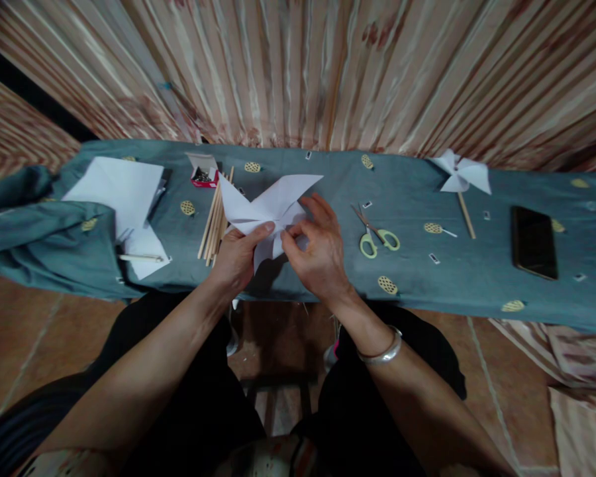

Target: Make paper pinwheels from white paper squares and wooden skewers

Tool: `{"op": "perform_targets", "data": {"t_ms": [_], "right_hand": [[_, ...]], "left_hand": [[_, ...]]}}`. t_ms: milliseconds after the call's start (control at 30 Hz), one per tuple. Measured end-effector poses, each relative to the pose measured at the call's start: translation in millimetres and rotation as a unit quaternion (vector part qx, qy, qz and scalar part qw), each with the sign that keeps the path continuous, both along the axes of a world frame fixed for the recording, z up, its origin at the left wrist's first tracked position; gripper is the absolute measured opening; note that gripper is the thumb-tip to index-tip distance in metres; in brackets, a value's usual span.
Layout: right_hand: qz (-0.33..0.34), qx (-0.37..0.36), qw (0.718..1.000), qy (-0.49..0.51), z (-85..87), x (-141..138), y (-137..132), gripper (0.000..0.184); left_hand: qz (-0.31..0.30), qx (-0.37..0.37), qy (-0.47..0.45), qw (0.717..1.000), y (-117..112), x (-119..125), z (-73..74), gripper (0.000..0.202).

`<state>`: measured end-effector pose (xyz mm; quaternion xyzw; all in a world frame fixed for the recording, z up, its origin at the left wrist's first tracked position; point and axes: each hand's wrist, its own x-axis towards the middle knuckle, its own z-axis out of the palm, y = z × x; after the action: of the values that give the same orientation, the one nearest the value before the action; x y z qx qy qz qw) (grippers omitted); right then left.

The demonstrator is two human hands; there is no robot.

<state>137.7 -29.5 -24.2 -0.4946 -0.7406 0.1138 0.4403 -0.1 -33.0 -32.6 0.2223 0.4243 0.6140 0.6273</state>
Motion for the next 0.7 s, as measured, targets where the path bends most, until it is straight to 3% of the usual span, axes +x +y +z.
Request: {"op": "perform_targets", "data": {"t_ms": [700], "right_hand": [[0.014, -0.016, 1.000, 0.018, -2.6, 1.1, 0.0, 0.012]], "left_hand": [[0.004, 0.009, 0.004, 1.000, 0.3, 0.7, 1.4, 0.033]]}}
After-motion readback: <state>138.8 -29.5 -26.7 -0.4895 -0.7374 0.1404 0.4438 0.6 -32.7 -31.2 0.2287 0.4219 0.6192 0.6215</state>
